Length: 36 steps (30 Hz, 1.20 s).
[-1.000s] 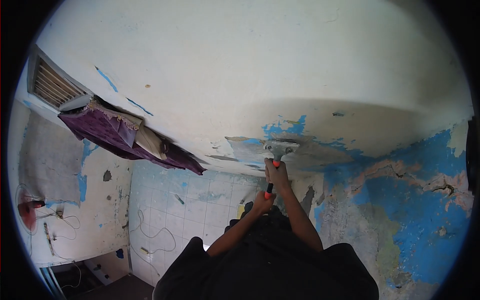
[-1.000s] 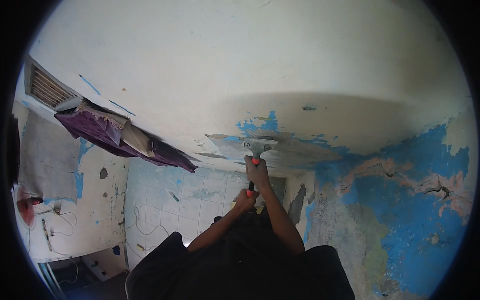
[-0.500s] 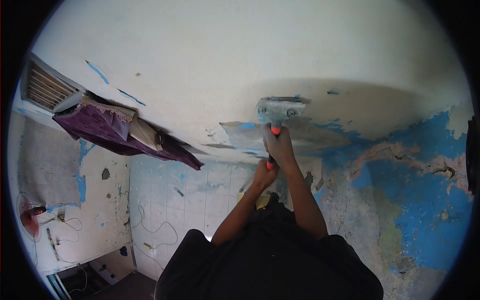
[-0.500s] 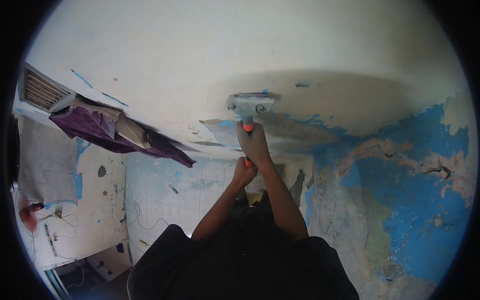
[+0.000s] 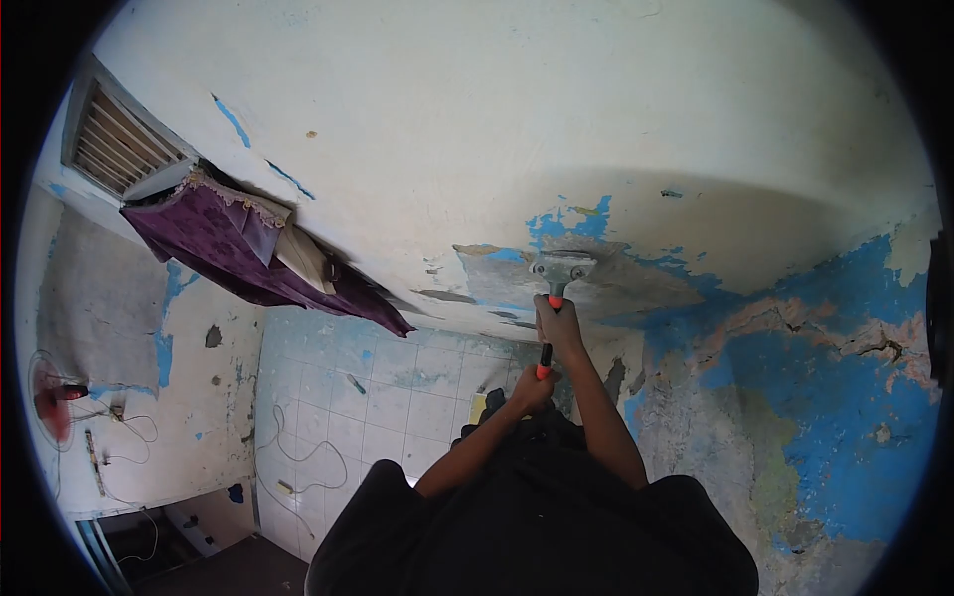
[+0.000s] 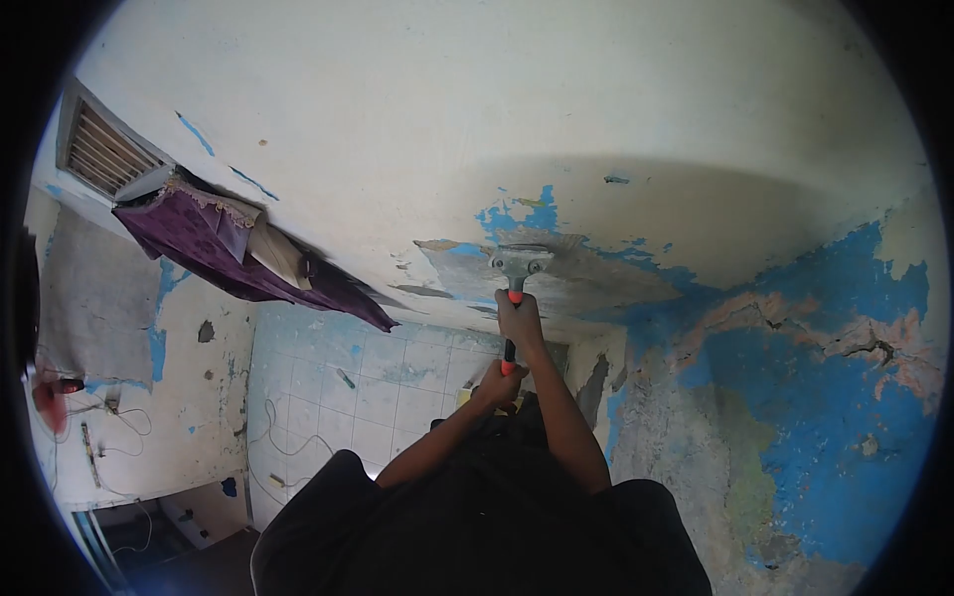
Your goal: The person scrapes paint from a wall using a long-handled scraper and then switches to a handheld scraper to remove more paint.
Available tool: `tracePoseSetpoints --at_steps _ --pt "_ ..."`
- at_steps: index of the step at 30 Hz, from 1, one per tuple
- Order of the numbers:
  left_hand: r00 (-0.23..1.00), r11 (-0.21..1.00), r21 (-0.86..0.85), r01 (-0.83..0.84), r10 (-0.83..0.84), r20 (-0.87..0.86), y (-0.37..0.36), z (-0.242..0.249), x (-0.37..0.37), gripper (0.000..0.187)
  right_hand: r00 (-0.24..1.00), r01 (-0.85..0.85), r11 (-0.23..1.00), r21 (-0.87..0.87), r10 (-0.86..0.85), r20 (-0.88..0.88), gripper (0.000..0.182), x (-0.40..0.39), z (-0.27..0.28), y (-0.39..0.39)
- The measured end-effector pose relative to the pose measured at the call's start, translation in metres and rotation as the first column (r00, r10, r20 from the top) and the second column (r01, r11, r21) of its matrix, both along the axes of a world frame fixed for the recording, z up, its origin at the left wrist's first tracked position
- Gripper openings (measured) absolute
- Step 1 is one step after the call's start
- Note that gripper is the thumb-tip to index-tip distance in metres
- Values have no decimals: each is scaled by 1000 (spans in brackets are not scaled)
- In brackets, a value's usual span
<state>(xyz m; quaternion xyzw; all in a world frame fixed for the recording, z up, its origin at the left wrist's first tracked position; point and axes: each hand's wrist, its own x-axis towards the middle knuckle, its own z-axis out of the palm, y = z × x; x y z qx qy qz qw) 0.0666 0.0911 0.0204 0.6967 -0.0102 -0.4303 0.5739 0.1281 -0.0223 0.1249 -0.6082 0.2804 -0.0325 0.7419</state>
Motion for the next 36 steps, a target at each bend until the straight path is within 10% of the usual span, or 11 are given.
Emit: tracePoseSetpoints --at_steps 13,19,29,36 --pt "975 998 41 -48 38 218 -22 46 38 30 982 -35 984 -176 67 174 43 17 60 -12" --pt "993 996 7 84 -84 85 -10 -2 5 28 997 57 994 95 -62 42 35 -10 -22 -17" --pt "964 997 59 48 -62 257 -15 -1 -4 31 994 -28 996 79 20 104 35 -17 -4 -25" --pt "997 999 38 -12 9 72 -18 13 7 32 997 -57 998 19 56 60 39 -1 -14 -18"
